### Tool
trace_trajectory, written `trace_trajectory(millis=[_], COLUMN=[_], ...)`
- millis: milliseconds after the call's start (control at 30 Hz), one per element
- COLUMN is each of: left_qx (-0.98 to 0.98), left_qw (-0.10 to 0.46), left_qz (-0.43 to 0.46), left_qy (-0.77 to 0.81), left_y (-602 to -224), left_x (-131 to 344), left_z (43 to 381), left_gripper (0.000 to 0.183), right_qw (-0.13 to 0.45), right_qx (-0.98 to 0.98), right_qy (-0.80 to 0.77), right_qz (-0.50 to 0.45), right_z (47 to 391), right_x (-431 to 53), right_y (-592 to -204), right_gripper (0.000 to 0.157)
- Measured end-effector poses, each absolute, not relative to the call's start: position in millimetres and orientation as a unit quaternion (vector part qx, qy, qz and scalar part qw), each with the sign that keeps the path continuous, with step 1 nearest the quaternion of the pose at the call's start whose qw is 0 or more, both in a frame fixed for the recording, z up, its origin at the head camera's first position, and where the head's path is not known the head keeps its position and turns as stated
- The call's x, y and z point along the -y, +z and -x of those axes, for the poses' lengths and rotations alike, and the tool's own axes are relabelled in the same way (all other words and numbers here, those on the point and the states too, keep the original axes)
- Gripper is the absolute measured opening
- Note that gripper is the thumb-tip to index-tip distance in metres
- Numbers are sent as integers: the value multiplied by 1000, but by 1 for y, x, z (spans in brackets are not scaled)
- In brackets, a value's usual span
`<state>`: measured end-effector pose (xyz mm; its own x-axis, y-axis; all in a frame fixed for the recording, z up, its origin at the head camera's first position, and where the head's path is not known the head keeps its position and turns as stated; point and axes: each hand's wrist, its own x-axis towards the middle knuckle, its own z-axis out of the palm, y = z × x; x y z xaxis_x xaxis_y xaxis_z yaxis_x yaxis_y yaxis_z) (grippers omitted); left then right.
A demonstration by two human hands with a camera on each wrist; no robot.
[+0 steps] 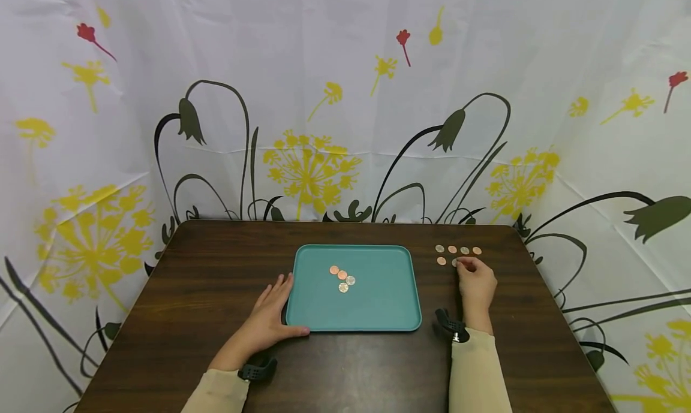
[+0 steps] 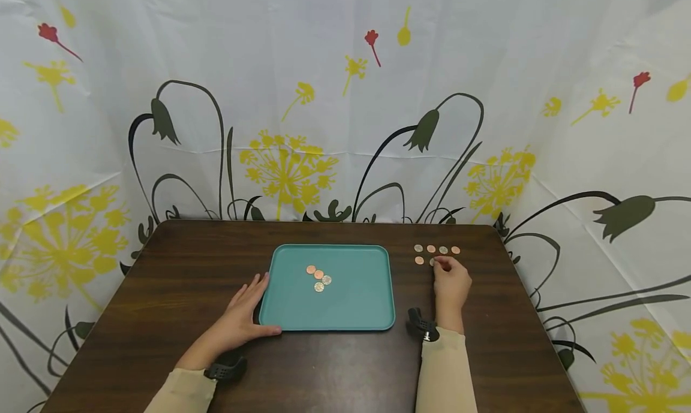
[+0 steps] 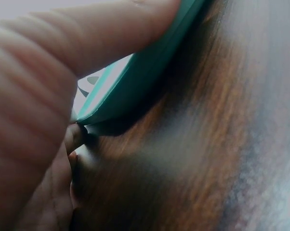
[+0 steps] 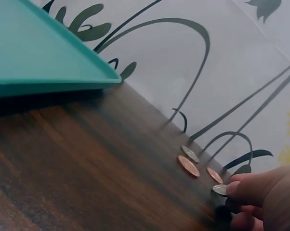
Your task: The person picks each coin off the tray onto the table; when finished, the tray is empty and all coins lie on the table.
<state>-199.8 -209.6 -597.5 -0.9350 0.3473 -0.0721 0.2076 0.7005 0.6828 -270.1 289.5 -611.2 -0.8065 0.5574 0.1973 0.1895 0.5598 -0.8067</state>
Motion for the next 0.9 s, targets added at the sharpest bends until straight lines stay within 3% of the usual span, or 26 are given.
trace_trajectory(millis=[900], left_qx=[-919], left_qw=[97], left_qz=[-157], left_qy=[350], left_y=[-600], left_x=[209], left_z=[200], left_gripper=[137], right_qw=[196], right_qx=[875], right_qy=[387], right_qz=[217], right_z=[270], right_x=[-282], right_y=[-603], right_gripper=[17])
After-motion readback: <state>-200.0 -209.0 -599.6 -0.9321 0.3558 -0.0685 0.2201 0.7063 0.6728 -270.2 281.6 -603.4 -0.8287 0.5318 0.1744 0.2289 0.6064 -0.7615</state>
